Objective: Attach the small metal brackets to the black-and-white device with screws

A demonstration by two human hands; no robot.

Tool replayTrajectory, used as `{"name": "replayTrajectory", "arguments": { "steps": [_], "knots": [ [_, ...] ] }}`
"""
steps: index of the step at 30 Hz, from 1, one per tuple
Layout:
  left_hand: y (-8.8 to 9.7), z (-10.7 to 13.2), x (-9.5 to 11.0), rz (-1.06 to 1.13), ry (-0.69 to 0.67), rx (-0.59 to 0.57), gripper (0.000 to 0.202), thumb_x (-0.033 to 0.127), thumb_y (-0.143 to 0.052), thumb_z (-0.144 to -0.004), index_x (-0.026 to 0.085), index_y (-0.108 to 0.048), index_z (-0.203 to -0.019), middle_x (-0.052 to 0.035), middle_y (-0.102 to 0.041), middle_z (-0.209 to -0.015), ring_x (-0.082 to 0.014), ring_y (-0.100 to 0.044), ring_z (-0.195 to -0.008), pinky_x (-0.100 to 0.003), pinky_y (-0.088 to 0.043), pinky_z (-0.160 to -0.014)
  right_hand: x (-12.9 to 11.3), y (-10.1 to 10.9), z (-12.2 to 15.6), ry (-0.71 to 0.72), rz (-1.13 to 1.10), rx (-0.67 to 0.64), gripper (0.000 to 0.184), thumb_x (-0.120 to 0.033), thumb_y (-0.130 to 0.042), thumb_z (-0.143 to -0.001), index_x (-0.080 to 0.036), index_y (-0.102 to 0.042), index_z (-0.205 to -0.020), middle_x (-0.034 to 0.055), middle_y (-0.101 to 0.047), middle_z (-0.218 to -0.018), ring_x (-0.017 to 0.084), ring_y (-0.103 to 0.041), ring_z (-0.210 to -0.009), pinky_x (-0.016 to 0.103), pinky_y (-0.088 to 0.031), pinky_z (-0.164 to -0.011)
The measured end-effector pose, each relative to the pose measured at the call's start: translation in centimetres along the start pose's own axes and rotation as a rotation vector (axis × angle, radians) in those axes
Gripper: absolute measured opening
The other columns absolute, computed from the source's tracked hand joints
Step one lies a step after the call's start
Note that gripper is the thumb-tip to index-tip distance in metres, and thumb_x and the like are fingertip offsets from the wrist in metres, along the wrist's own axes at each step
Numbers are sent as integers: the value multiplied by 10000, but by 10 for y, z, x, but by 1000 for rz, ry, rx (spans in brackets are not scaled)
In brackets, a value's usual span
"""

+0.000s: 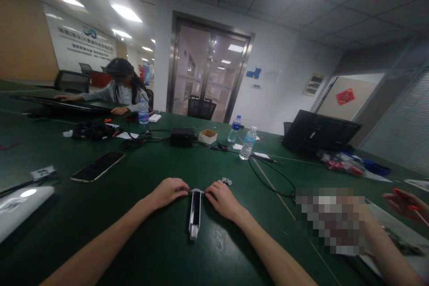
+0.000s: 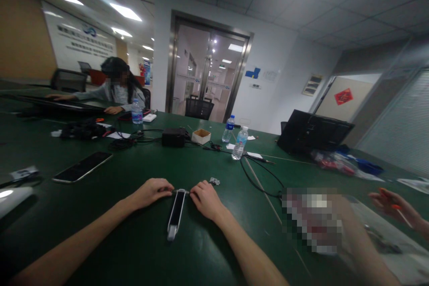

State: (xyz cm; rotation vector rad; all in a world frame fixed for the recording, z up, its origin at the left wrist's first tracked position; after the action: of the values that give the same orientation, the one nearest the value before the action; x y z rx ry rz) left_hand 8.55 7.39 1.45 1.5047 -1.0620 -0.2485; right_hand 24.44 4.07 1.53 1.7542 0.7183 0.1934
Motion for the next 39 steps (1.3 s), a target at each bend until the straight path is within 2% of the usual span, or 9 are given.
{"name": "replayTrajectory", "arguments": {
  "steps": [15, 20, 29, 32, 36, 39],
  "knots": [
    [-2, -2, -3, 178, 122, -5, 214, 301, -562, -904, 184, -717, -994, -25, -728, -957, -169, -658, -873, -251, -479, -784, 0, -1, 0, 7, 8, 10, 197, -249, -474, -962, -183, -660, -960, 66, -638, -937, 185, -528, -901, 313, -427, -816],
    [-6, -2, -3, 118, 112, 6, 218, 320, -549, -915, 201, -712, -996, -16, -715, -941, -165, -637, -843, -250, -467, -762, 0, -2, -1, 13, 0, 16, 189, -240, -476, -960, -183, -657, -965, 65, -638, -942, 184, -529, -903, 311, -428, -821],
    [-13, -5, 1, 18, 56, -26, 292, 383, -472, -968, 212, -697, -1040, -36, -687, -978, -184, -622, -909, -264, -451, -792, -2, 2, -2, 48, 33, 26, 171, -245, -501, -946, -185, -661, -957, 60, -644, -932, 184, -534, -901, 311, -430, -820],
    [-11, -4, 3, -21, 65, -47, 284, 394, -490, -958, 218, -672, -1085, -36, -664, -1009, -189, -615, -920, -269, -456, -783, 10, 13, -1, 0, 71, 48, 198, -302, -493, -954, -191, -656, -975, 65, -641, -964, 190, -535, -938, 323, -417, -845],
    [-4, -2, 4, -61, 115, -72, 279, 377, -521, -941, 203, -640, -1123, -36, -641, -1006, -196, -603, -915, -273, -461, -753, 47, 26, 3, -148, 181, 93, 240, -321, -448, -972, -193, -649, -1001, 78, -634, -1008, 206, -524, -987, 323, -397, -856],
    [-1, -1, 6, -70, 132, -87, 246, 341, -529, -939, 195, -644, -1100, -36, -629, -1005, -196, -597, -918, -276, -460, -757, 75, 28, 9, -244, 245, 94, 233, -320, -458, -965, -196, -649, -1014, 84, -630, -1041, 215, -521, -1001, 311, -392, -843]
  ]
}}
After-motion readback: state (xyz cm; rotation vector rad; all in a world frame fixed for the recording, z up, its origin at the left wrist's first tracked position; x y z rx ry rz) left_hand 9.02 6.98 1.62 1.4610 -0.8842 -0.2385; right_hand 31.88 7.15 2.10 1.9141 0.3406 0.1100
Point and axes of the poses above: each hand's wrist, its own z-axis away from the middle knuckle, its own y-axis out of the back of the hand, x = y × z, the point moved 8 cm from there along -z, towards the middle knuckle
